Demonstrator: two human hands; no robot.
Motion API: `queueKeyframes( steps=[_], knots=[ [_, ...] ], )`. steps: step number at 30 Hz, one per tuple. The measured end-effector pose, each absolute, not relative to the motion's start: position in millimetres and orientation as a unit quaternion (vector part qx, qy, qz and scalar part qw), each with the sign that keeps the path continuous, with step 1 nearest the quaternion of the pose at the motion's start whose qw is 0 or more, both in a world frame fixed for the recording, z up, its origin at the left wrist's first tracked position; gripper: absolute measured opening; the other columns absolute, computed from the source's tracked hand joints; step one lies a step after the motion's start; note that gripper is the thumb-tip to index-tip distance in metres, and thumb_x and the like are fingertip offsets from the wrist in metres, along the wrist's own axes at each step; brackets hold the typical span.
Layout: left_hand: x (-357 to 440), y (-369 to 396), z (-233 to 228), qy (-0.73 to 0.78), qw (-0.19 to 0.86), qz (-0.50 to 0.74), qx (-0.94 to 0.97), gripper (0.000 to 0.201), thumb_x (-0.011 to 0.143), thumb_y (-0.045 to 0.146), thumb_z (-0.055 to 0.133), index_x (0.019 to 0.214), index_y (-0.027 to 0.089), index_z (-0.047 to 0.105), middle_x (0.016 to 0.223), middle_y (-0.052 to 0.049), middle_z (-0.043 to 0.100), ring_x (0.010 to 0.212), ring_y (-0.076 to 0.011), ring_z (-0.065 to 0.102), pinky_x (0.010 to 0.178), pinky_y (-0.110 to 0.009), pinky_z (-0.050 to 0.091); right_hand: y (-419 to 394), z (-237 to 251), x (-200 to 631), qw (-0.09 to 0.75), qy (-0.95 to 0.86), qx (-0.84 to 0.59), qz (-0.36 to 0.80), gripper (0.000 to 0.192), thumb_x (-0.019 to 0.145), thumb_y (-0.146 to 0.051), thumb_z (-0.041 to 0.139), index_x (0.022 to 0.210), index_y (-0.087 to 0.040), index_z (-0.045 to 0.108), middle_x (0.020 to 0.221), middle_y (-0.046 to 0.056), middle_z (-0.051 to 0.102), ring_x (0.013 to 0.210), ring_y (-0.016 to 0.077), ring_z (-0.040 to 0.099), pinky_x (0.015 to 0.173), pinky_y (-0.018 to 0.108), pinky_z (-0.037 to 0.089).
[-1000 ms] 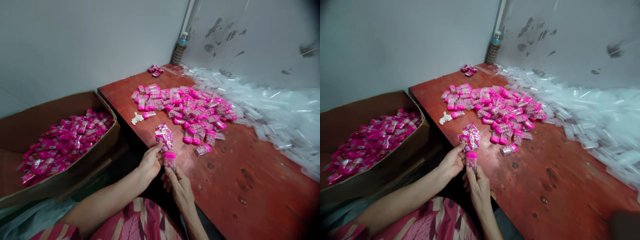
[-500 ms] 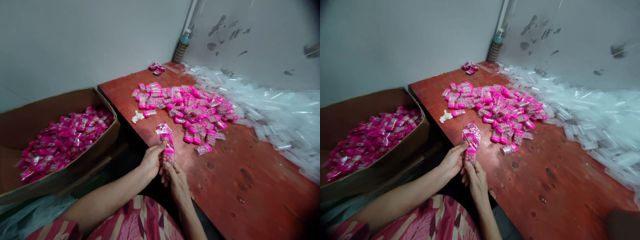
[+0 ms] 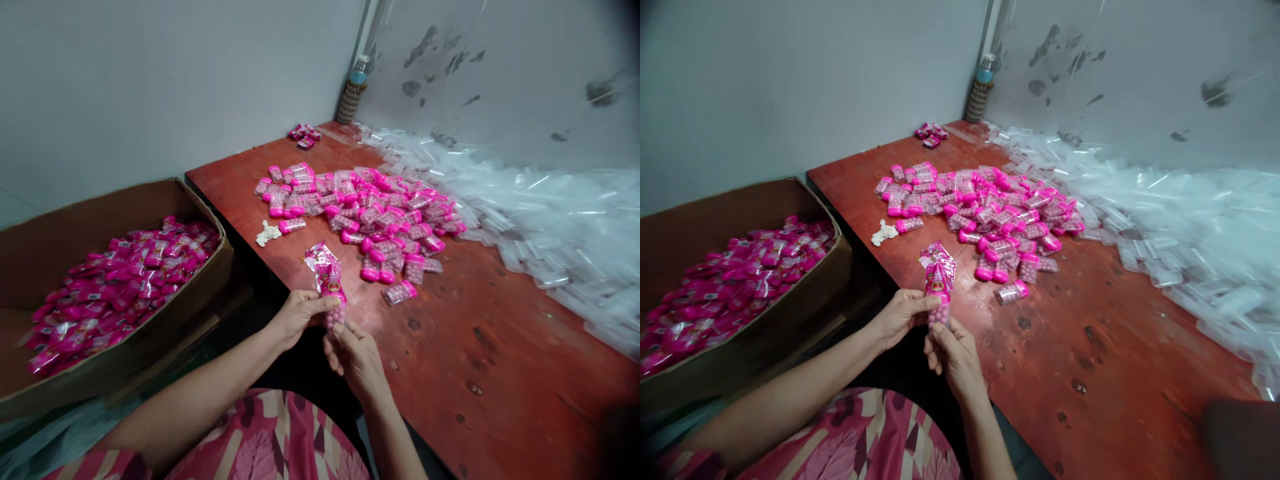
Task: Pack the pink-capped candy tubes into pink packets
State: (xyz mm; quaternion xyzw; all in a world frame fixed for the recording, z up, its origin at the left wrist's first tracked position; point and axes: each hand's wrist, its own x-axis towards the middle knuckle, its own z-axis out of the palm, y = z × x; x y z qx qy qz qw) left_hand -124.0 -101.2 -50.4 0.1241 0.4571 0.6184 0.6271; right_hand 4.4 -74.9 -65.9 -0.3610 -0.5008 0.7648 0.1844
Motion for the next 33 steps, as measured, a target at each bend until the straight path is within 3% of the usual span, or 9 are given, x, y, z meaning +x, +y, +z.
queueKeyframes(
  steps=[6, 9, 12, 15, 18, 24, 27, 30, 33],
  knots=[
    [-123.3, -104.5, -49.6, 0.455, 0.598, 0.645, 0.14, 0.023, 0.062, 0.028, 0.07, 0.063, 0.006, 0.065, 0.059, -0.007, 0.062, 0.054, -0.0118, 0.056, 0.061, -0.026, 0.045, -74.4, -55.3, 6.4, 0.19, -0.618, -0.404, 0.647, 0.025, 0.078, -0.039, 0.052, 0.067, -0.017, 0.052, 0.047, -0.004, 0.051, 0.036, 0.0056, 0.041, 0.035, 0.016, 0.031],
    [-119.6, -107.4, -48.8, 0.442, 0.607, 0.65, 0.121, 0.022, 0.06, 0.028, 0.071, 0.06, 0.007, 0.065, 0.058, -0.006, 0.062, 0.053, -0.0111, 0.056, 0.06, -0.025, 0.045, -72.8, -52.2, 5.3, 0.167, -0.564, -0.385, 0.711, 0.026, 0.077, -0.04, 0.052, 0.066, -0.017, 0.051, 0.046, -0.005, 0.05, 0.033, 0.0054, 0.04, 0.032, 0.016, 0.028],
    [-119.9, -110.4, -47.8, 0.424, 0.642, 0.623, 0.142, 0.022, 0.06, 0.027, 0.071, 0.065, 0.007, 0.066, 0.057, -0.006, 0.061, 0.048, -0.0104, 0.054, 0.053, -0.023, 0.044, -73.4, -55.1, 2.7, 0.182, -0.496, -0.364, 0.767, 0.024, 0.077, -0.04, 0.053, 0.071, -0.016, 0.052, 0.052, -0.003, 0.054, 0.033, 0.005, 0.041, 0.03, 0.016, 0.026],
    [-125.3, -112.6, -48.5, 0.424, 0.633, 0.635, 0.133, 0.023, 0.062, 0.029, 0.069, 0.065, 0.007, 0.065, 0.051, -0.003, 0.057, 0.039, -0.0077, 0.048, 0.044, -0.022, 0.04, -78.0, -59.7, 1.3, 0.222, -0.489, -0.335, 0.774, 0.021, 0.078, -0.037, 0.053, 0.082, -0.016, 0.054, 0.066, 0.001, 0.061, 0.046, 0.0083, 0.053, 0.039, 0.017, 0.039],
    [-128.8, -115.3, -51.3, 0.423, 0.605, 0.668, 0.093, 0.021, 0.062, 0.027, 0.069, 0.065, 0.006, 0.065, 0.058, -0.006, 0.061, 0.048, -0.009, 0.053, 0.049, -0.021, 0.042, -81.3, -62.6, 1.7, 0.251, -0.49, -0.319, 0.771, 0.026, 0.08, -0.032, 0.054, 0.101, -0.018, 0.049, 0.083, 0.005, 0.064, 0.064, 0.0127, 0.061, 0.054, 0.023, 0.048],
    [-122.6, -128.6, -52.2, 0.385, 0.633, 0.663, 0.11, 0.019, 0.065, 0.024, 0.068, 0.064, 0.006, 0.063, 0.054, -0.004, 0.057, 0.045, -0.0085, 0.05, 0.048, -0.024, 0.042, -76.1, -61.4, -11.3, 0.278, -0.487, -0.333, 0.758, 0.02, 0.077, -0.03, 0.059, 0.087, -0.019, 0.046, 0.063, -0.002, 0.062, 0.053, 0.0125, 0.06, 0.048, 0.022, 0.048],
    [-141.6, -140.5, -43.1, 0.392, 0.534, 0.746, 0.07, 0.019, 0.066, 0.028, 0.067, 0.071, 0.01, 0.064, 0.073, -0.008, 0.066, 0.065, -0.0157, 0.061, 0.065, -0.03, 0.048, -73.1, -58.6, -16.6, 0.277, -0.494, -0.332, 0.754, 0.023, 0.076, -0.031, 0.06, 0.088, -0.02, 0.045, 0.067, -0.001, 0.064, 0.054, 0.0125, 0.06, 0.048, 0.023, 0.048],
    [-173.6, -147.7, -33.6, 0.408, 0.34, 0.845, 0.06, 0.035, 0.069, 0.047, 0.059, 0.086, 0.016, 0.065, 0.092, -0.009, 0.067, 0.09, -0.0216, 0.061, 0.082, -0.036, 0.045, -68.8, -59.6, -12.4, 0.282, -0.511, -0.348, 0.734, 0.021, 0.077, -0.032, 0.057, 0.089, -0.019, 0.046, 0.069, 0.0, 0.063, 0.054, 0.0117, 0.059, 0.048, 0.022, 0.047],
    [-187.5, -137.5, -34.1, 0.503, 0.24, 0.819, 0.137, 0.039, 0.067, 0.047, 0.061, 0.092, 0.018, 0.065, 0.097, -0.009, 0.066, 0.097, -0.0237, 0.058, 0.088, -0.037, 0.041, -63.7, -63.0, -5.9, 0.278, -0.529, -0.377, 0.708, 0.019, 0.079, -0.036, 0.055, 0.083, -0.018, 0.05, 0.068, 0.0, 0.061, 0.053, 0.0106, 0.057, 0.047, 0.02, 0.045]
  ],
)
